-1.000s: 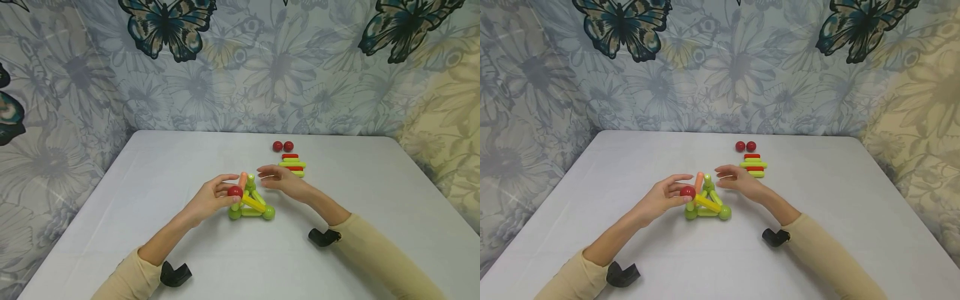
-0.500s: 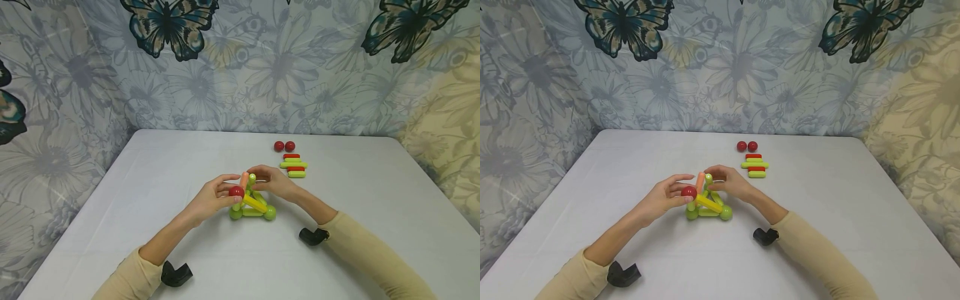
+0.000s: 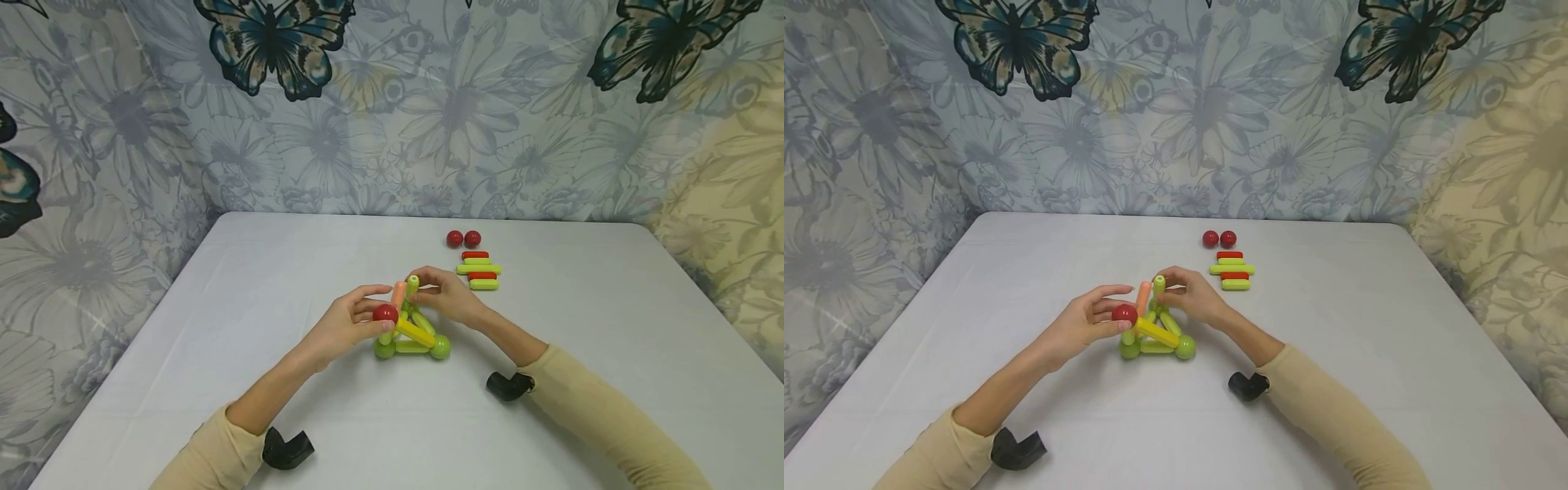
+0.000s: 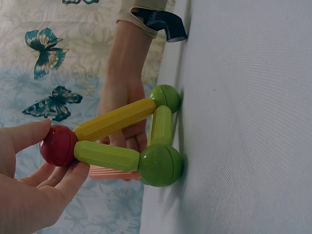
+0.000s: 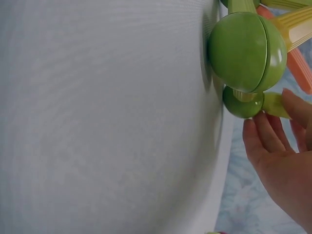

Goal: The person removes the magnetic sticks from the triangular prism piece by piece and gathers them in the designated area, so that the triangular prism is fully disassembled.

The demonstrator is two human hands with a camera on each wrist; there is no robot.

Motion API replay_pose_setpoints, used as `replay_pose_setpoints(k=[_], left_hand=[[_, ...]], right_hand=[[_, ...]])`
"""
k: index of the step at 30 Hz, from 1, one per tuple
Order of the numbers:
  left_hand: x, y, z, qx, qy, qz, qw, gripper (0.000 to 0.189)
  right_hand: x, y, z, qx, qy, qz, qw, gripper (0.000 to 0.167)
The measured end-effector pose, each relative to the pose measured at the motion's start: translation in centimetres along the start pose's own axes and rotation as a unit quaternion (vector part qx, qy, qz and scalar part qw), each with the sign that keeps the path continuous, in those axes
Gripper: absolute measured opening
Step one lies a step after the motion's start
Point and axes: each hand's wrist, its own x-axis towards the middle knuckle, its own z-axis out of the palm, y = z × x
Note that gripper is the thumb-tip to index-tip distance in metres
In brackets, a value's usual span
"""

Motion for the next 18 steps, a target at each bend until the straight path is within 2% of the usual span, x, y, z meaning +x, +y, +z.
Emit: replay_pose_setpoints(k=[9,18], left_hand=[[0.00,-0.03,-0.01,-0.002,-0.008,0.009,0.9999,0.059],[-0.11,0.10,0.13,-0.002,-0.001,0.007,1.0000,0.059]], right_hand=[[0.15,0.01,0.01,-0.035,0.011,-0.025,0.9990,0.032],[0.18,0.04,0.01,-0.058,0.024,-0.058,0.9963,0.030]])
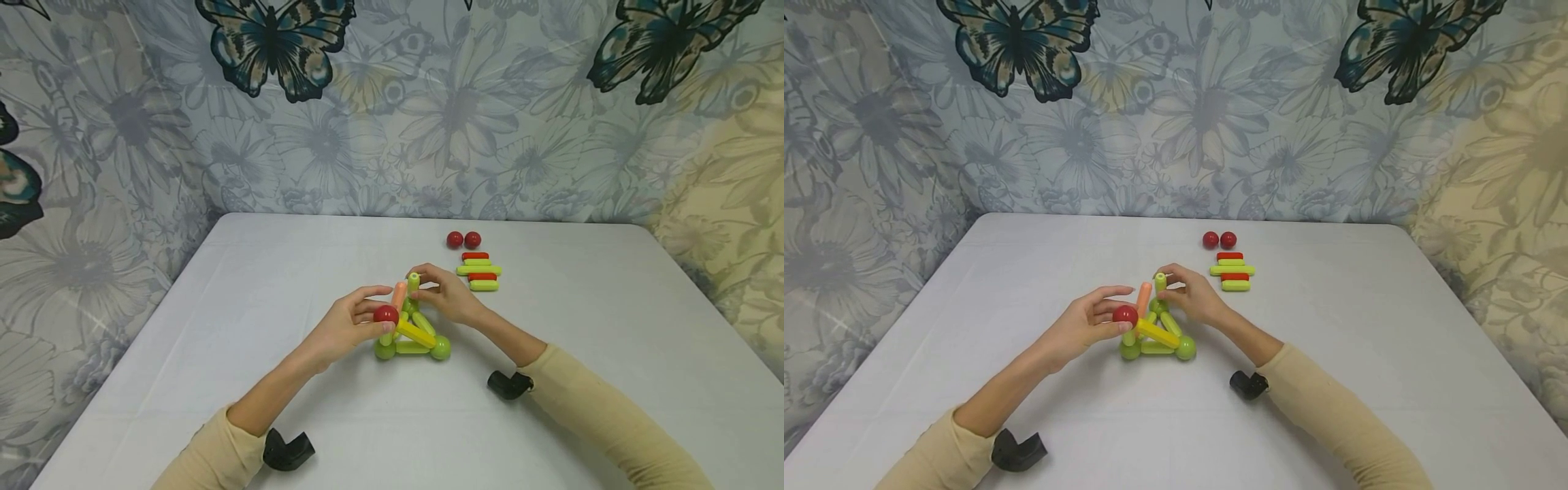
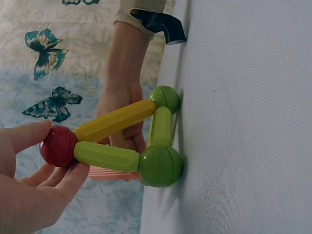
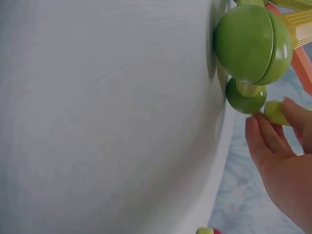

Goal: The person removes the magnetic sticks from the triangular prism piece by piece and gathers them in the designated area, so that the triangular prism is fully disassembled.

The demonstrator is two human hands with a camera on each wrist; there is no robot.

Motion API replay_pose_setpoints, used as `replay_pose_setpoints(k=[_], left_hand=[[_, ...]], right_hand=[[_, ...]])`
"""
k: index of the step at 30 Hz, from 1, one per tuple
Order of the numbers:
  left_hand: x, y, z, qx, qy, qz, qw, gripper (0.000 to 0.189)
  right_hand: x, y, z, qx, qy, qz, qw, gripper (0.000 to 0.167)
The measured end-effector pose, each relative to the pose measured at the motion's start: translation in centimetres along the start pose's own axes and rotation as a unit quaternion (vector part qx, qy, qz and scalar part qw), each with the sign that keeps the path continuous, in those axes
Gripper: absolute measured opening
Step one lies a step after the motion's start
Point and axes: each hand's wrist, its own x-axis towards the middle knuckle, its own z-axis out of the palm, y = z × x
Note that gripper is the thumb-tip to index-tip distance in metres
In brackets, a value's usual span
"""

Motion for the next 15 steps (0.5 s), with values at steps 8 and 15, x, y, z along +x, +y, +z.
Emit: replay_pose_setpoints(k=[8,15], left_hand=[[0.0,0.0,0.1,0.000,0.003,-0.005,1.0000,0.059],[-0.1,0.1,0.1,0.003,0.007,-0.006,1.0000,0.059]], right_hand=[[-0.4,-0.2,-0.3,0.032,0.041,0.048,0.9975,0.037],[-1.0,-0.4,-1.2,0.066,0.061,0.105,0.9904,0.037]])
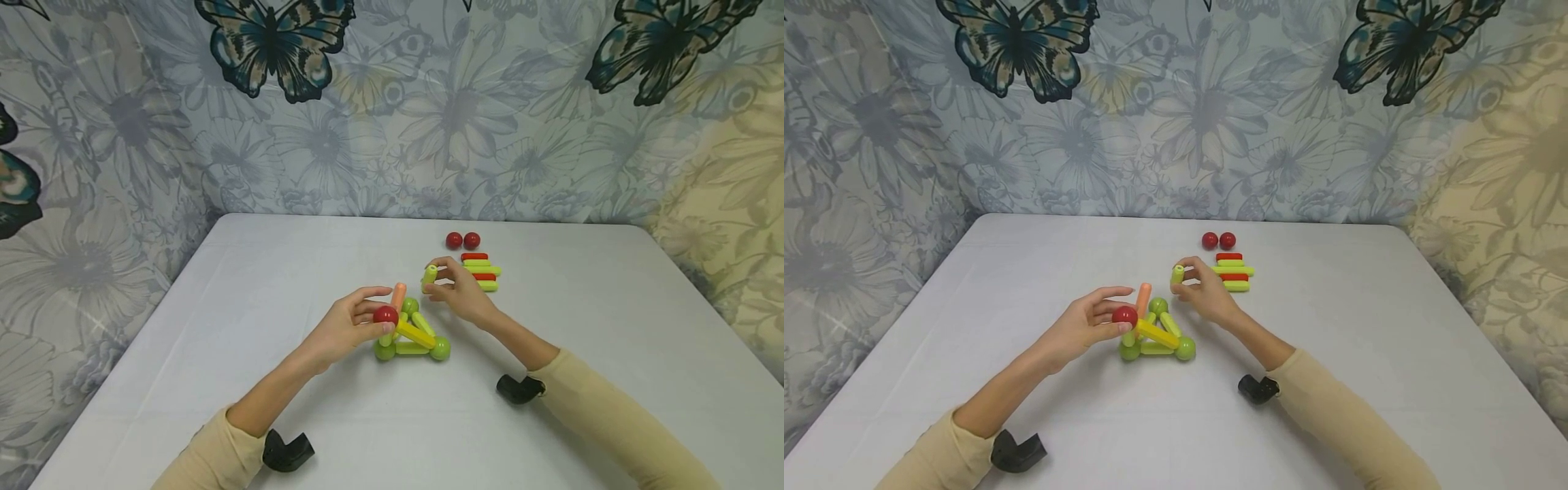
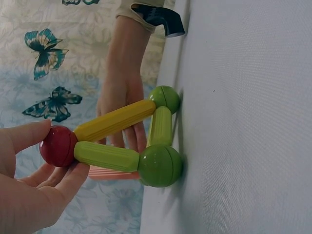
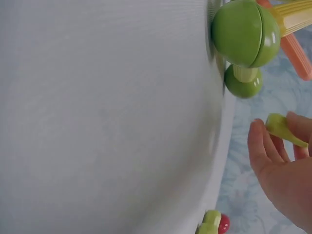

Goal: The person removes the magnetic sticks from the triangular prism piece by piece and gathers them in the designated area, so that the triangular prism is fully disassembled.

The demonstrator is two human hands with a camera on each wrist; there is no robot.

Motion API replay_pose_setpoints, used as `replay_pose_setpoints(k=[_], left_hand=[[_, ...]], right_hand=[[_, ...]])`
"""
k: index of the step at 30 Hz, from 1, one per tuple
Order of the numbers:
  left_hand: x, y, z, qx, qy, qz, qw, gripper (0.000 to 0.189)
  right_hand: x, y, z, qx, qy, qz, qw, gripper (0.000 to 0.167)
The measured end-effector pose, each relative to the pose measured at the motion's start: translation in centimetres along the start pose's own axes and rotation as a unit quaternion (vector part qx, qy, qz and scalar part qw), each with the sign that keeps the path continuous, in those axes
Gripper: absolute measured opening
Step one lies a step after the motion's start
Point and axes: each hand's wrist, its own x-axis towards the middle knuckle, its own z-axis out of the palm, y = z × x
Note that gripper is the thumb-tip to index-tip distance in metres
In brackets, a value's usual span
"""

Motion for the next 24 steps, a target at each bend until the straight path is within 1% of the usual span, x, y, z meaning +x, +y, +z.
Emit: replay_pose_setpoints(k=[3,5,11,14,17,21,24], left_hand=[[0.0,0.0,0.0,0.001,0.000,-0.001,1.0000,0.059],[0.0,0.0,0.0,0.002,0.001,-0.002,1.0000,0.059],[0.0,0.0,0.0,0.003,0.001,-0.003,1.0000,0.059],[0.0,0.0,0.0,0.004,0.001,-0.003,1.0000,0.059],[0.0,-0.1,0.0,0.006,0.003,-0.004,1.0000,0.059],[0.0,0.0,0.0,0.008,0.007,-0.006,0.9999,0.058],[0.1,0.0,0.1,0.010,0.009,-0.006,0.9999,0.058]], right_hand=[[-0.3,0.0,-0.5,-0.002,0.001,0.025,0.9997,0.039],[-0.5,0.1,-0.8,0.007,0.003,0.046,0.9989,0.040],[-1.2,0.7,-1.5,0.073,0.006,0.106,0.9917,0.046],[-1.8,1.1,-1.9,0.100,0.002,0.124,0.9873,0.053],[-2.4,1.3,-2.4,0.122,0.001,0.148,0.9813,0.053],[-3.0,1.6,-3.2,0.158,0.007,0.183,0.9704,0.048],[-3.3,1.9,-3.9,0.180,0.010,0.202,0.9626,0.050]])
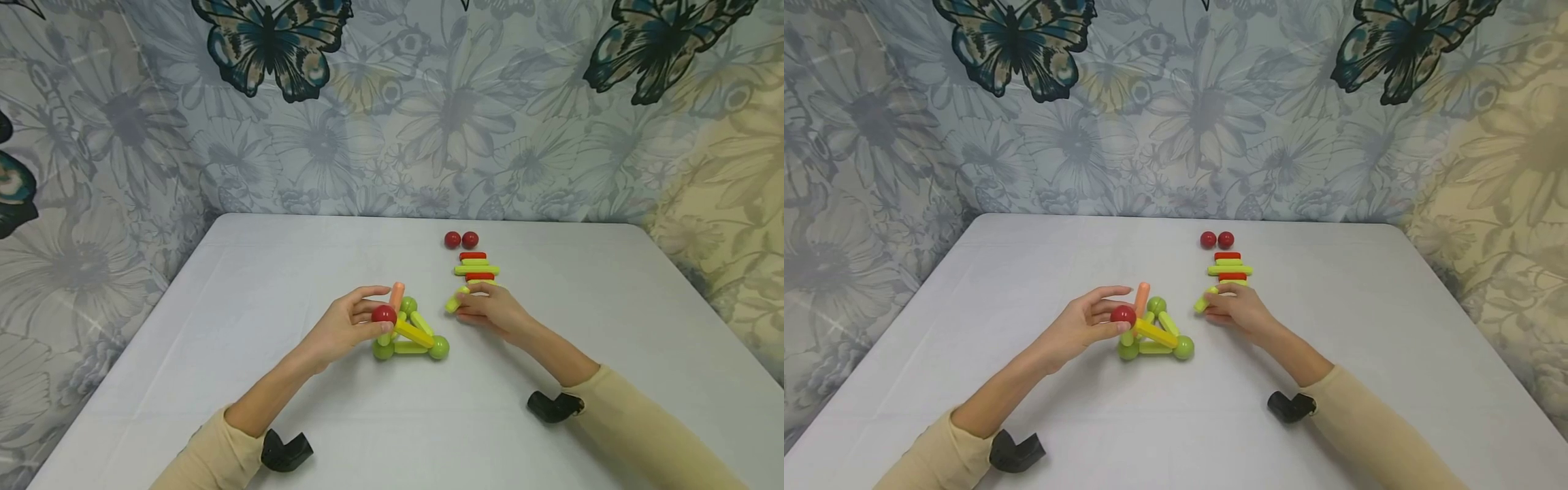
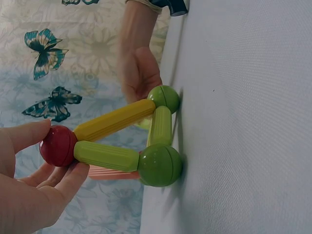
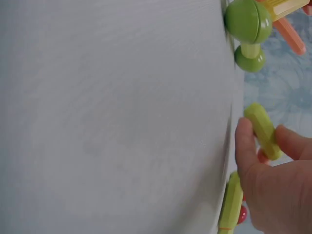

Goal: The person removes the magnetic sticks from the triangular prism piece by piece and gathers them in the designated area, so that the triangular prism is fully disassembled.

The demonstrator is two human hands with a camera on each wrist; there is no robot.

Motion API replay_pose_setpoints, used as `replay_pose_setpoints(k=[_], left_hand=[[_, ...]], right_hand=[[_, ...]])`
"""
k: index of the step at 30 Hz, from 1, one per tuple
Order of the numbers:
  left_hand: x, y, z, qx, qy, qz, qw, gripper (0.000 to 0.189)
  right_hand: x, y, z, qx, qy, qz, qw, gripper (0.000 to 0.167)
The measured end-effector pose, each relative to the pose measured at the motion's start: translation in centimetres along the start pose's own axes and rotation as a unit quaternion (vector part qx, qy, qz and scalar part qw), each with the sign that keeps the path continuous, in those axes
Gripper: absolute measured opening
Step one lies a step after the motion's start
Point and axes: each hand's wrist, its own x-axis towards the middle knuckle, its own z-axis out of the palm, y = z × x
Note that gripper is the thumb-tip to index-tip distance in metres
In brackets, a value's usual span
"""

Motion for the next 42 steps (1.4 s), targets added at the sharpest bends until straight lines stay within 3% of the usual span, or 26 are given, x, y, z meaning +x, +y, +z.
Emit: replay_pose_setpoints(k=[5,11,17,25,32,42], left_hand=[[0.0,-0.1,0.0,0.002,0.000,0.000,1.0000,0.058],[0.0,-0.2,-0.1,0.001,0.000,0.000,1.0000,0.058],[0.1,-0.2,-0.1,0.002,0.005,-0.007,1.0000,0.059],[0.1,-0.2,-0.1,0.004,0.003,-0.008,1.0000,0.059],[0.1,-0.1,0.0,0.006,-0.003,0.000,1.0000,0.059],[0.1,-0.1,0.0,0.003,-0.001,-0.001,1.0000,0.058]], right_hand=[[-0.2,0.2,-1.2,0.007,0.016,0.034,0.9993,0.058],[-0.3,0.1,-2.0,0.026,0.052,0.069,0.9959,0.055],[-0.1,0.2,-2.7,0.053,0.049,0.085,0.9937,0.056],[0.0,0.4,-3.4,0.109,0.072,0.091,0.9872,0.056],[-0.2,0.3,-3.6,0.137,0.085,0.088,0.9831,0.045],[-0.7,0.0,-3.4,0.140,0.088,0.071,0.9836,0.055]])
